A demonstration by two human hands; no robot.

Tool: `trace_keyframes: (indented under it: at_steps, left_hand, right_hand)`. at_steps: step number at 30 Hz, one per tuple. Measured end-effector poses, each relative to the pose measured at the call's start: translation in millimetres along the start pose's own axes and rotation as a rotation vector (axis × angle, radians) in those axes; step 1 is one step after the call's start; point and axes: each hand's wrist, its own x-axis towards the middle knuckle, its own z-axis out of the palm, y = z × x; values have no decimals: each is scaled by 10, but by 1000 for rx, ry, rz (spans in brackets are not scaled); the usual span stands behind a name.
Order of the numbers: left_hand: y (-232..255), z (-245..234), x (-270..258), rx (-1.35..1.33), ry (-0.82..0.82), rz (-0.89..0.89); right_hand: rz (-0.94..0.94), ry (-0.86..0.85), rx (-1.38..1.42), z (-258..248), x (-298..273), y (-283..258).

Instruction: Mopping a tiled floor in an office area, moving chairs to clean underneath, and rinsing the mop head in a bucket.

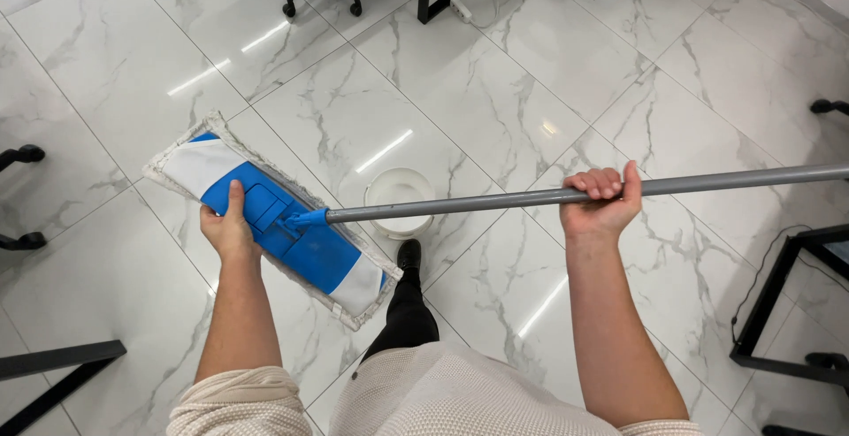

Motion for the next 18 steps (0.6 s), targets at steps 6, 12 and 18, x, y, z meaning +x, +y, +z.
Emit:
trace_keyframes:
  at_steps: [6, 12, 18]
  left_hand:
    - [-467, 1173, 705, 26, 112, -105]
    - [-892, 2031, 1025, 181, -172, -438]
    - [-1588, 2427, 1339, 126, -23, -709]
  right_hand:
    - [214, 77, -274, 217, 1196, 1471]
    - [90, 230, -239, 302, 2160, 1570]
    - [-10, 203, -379, 175, 2573, 1175]
